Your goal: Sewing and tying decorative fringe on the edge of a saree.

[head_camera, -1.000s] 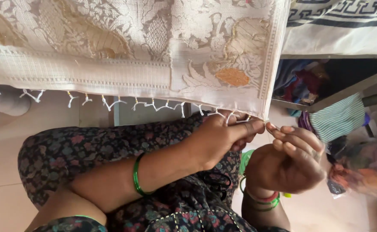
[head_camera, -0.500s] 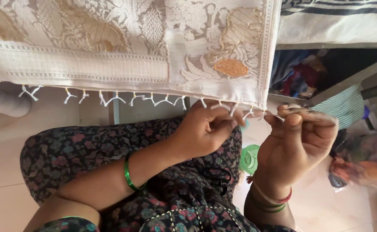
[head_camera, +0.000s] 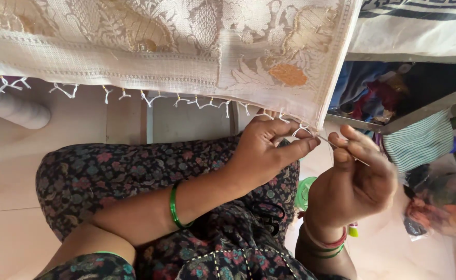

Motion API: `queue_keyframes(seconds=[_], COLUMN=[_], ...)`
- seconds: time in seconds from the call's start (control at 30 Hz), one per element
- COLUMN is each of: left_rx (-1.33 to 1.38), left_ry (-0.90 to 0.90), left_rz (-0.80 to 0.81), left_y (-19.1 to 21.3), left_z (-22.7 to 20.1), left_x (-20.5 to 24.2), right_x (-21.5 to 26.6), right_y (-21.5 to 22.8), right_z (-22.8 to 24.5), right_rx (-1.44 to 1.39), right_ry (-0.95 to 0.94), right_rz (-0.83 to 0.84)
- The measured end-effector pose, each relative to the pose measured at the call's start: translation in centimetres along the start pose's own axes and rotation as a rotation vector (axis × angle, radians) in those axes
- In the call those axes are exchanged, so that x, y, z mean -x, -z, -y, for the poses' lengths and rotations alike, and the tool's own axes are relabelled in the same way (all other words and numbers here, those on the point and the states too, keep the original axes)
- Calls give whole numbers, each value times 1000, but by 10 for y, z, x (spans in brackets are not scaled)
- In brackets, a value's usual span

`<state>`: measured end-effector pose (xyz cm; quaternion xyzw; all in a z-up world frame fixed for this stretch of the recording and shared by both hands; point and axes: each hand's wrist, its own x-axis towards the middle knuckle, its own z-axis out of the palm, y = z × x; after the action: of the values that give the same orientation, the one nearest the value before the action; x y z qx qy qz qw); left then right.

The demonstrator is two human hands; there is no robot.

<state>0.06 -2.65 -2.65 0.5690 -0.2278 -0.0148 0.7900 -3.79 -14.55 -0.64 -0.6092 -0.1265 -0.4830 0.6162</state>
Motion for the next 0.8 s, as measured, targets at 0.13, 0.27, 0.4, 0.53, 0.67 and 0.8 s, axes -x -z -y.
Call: queue_keyframes(seconds=[0.13,0.27,0.4,0.53,0.67,0.8], left_rx=[-158,-111,-80,-193,-345,-163], left_ry=[-23,-120,-138,-257,-375,-258], left_rz=[-104,-147,-118,-74,-84,-44], left_y=[-2,-7,-5,-4,-4,0], left_z=[-7,1,-5,-23,-22,-4], left_x=[2,7,13,12,13,11], right_x=[4,0,18,12,4,32], right_y=[10,9,12,10,14,11], right_z=[-14,-31,-28,-15,0,-19], right_rx=[-65,24,238,-273,-550,248], right_ry=[-19,399,583,43,-389,430], right_rz=[53,142,187,-14,-57,-30])
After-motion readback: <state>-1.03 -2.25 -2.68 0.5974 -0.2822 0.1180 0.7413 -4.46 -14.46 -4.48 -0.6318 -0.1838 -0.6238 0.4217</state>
